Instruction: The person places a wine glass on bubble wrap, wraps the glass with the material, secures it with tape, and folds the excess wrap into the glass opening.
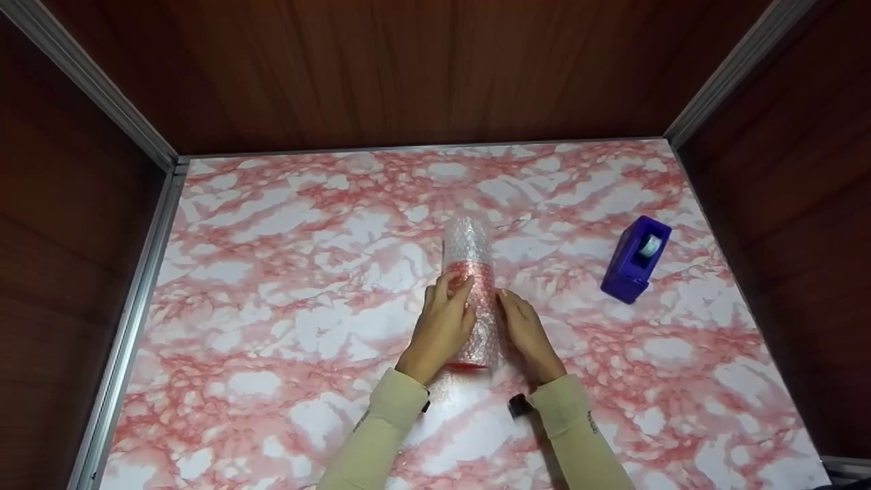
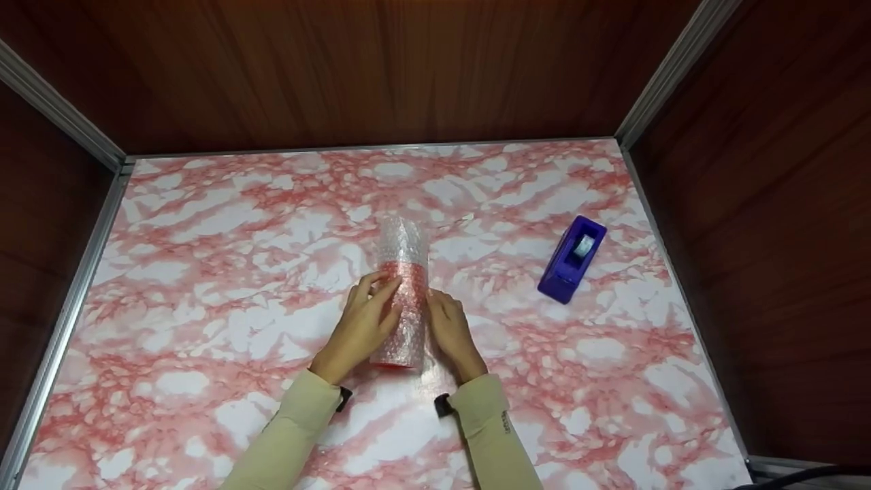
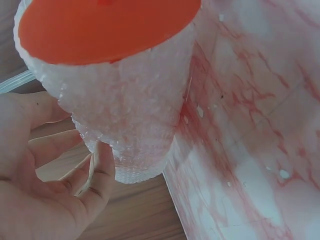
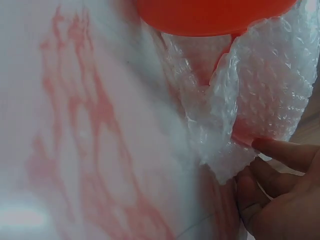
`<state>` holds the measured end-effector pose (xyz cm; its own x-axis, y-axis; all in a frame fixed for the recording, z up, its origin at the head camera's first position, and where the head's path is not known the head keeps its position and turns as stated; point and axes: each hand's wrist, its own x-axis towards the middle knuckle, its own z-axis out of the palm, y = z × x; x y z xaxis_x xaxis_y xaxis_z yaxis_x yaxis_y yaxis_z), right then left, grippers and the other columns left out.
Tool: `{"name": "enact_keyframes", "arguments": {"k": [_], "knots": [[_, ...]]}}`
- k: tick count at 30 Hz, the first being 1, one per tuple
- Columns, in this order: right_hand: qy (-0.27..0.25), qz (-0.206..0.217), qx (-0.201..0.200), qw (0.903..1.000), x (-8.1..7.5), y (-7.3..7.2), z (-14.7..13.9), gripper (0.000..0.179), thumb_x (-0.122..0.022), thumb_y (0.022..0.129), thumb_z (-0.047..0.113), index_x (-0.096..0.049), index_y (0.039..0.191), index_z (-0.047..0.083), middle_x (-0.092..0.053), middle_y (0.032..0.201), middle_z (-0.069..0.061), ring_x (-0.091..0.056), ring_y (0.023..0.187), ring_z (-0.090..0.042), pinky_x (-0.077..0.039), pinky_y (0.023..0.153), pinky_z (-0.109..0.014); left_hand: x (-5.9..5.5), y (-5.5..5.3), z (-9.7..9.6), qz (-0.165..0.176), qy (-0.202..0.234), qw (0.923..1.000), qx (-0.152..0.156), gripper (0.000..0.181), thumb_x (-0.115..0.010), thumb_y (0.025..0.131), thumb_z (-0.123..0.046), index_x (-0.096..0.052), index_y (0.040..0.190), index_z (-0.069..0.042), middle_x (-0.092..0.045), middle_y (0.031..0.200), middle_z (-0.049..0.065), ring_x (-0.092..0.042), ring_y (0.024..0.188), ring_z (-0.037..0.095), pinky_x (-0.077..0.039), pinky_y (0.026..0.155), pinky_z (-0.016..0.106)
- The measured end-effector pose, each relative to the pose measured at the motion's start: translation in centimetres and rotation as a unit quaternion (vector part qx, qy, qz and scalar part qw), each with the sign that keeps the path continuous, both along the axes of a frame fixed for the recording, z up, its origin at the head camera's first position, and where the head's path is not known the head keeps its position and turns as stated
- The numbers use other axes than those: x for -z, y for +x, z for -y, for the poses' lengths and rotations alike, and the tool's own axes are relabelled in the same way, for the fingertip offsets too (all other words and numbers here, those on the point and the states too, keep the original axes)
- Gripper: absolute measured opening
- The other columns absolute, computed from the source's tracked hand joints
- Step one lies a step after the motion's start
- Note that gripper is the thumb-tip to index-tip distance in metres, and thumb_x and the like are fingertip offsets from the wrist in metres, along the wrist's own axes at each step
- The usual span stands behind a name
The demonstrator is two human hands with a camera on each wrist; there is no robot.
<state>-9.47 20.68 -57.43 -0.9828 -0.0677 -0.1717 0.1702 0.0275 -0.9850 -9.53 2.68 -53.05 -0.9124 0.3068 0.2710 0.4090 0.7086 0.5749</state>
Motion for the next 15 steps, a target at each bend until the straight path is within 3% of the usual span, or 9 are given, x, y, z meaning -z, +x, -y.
{"name": "enact_keyframes", "arguments": {"k": [3,10,15], "knots": [[-0.016,0.004,0.008,0.9998,0.03,0.07,-0.06,0.049,-0.041,0.108,0.042,-0.062,0.134,0.007,-0.061,0.132,-0.008,-0.056,0.121,-0.023,-0.042,0.103,-0.036,-0.04,0.02,-0.2,0.0,-0.007,1.0,-0.002,0.042,-0.061,0.1,-0.016,-0.057,0.141,-0.005,-0.044,0.142,0.016,-0.05,0.111,0.032,-0.052,0.085,0.037],[-0.061,0.009,0.052,0.9967,-0.16,0.13,0.06,0.049,-0.04,0.109,0.036,-0.058,0.135,-0.001,-0.061,0.126,-0.02,-0.059,0.113,-0.032,-0.049,0.095,-0.043,-0.2,0.11,-0.45,-0.009,-0.009,0.9999,-0.004,0.042,-0.062,0.099,-0.017,-0.058,0.14,-0.006,-0.045,0.14,0.016,-0.051,0.108,0.033,-0.053,0.08,0.036],[-0.088,0.012,0.069,0.9936,-0.54,0.37,0.3,0.051,-0.041,0.109,0.037,-0.055,0.136,-0.004,-0.059,0.13,-0.023,-0.059,0.115,-0.033,-0.047,0.099,-0.043,-0.03,0.13,-0.4,-0.013,0.001,0.9999,-0.005,0.043,-0.064,0.098,-0.015,-0.058,0.139,-0.005,-0.045,0.14,0.016,-0.052,0.106,0.032,-0.052,0.082,0.036]]}}
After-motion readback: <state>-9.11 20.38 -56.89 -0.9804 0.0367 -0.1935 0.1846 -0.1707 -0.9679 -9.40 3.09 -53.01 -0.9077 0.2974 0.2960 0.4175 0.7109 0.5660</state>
